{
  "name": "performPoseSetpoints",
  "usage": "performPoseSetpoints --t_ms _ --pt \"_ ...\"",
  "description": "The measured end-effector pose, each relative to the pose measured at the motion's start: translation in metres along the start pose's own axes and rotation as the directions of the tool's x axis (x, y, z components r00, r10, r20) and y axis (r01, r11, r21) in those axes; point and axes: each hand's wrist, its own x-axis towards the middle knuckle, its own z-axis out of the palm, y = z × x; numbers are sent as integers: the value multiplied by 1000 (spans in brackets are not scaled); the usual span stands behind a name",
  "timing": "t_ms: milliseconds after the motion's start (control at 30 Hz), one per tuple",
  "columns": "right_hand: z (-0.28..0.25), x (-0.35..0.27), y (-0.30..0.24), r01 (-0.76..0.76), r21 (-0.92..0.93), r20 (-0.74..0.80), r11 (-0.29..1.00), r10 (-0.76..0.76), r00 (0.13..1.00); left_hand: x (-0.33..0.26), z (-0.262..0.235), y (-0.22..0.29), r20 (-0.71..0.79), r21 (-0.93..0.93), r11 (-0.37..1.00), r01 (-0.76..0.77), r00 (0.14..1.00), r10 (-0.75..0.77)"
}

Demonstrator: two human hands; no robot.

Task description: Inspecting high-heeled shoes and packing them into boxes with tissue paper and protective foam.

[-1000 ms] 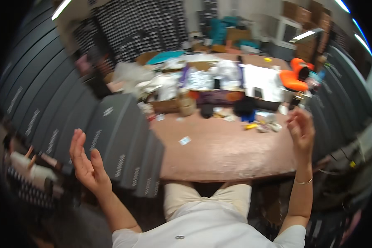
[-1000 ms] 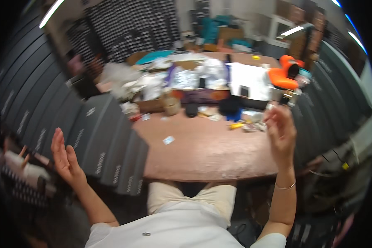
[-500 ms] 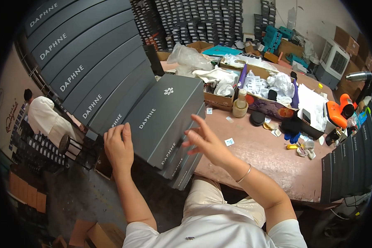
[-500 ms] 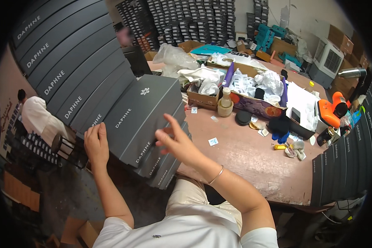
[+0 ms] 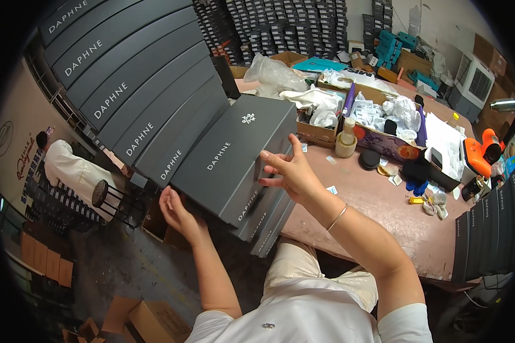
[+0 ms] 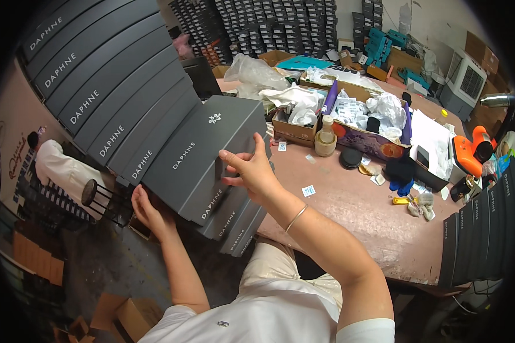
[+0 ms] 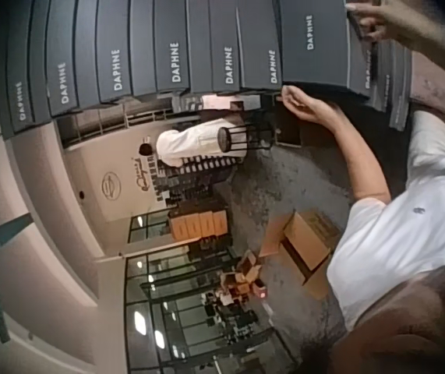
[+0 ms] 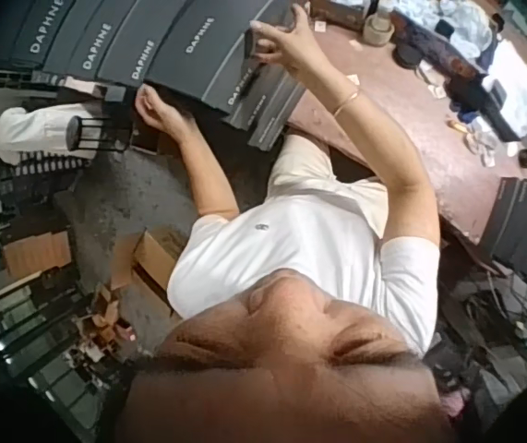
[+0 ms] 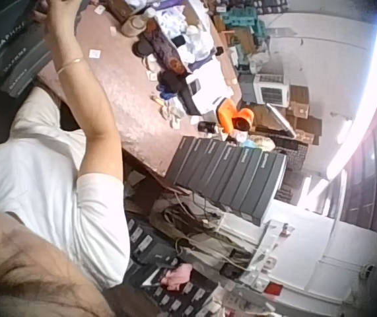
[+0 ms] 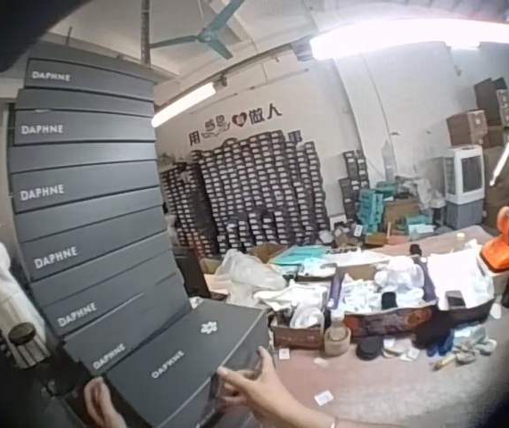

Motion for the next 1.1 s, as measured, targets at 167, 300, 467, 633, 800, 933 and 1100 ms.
performPoseSetpoints --t_ms 167,300,467,633,800,933,1100 --pt "-36 0 -8 7 77 11 997 -8 1000 -15 -3 19 243 50 954 296 923 -299" --pt "-115 -35 -29 -48 175 179 983 16 984 -80 36 32 611 162 978 128 765 -202" --pt "-210 -140 4 42 105 -111 994 -30 993 -186 44 28 868 80 992 93 482 -116" --pt "-314 -212 96 -233 -106 -532 967 143 834 -285 52 -93 577 470 158 868 -167 -799" --pt "-332 -232 85 -400 6 -554 917 336 762 -305 63 -123 487 484 -44 874 -311 -816" --pt "-332 -242 57 -128 101 -461 987 160 873 -294 82 -109 541 428 -75 901 -322 -777" --pt "-206 -179 55 -63 52 -450 997 79 890 -224 80 -100 781 396 832 388 334 -528"
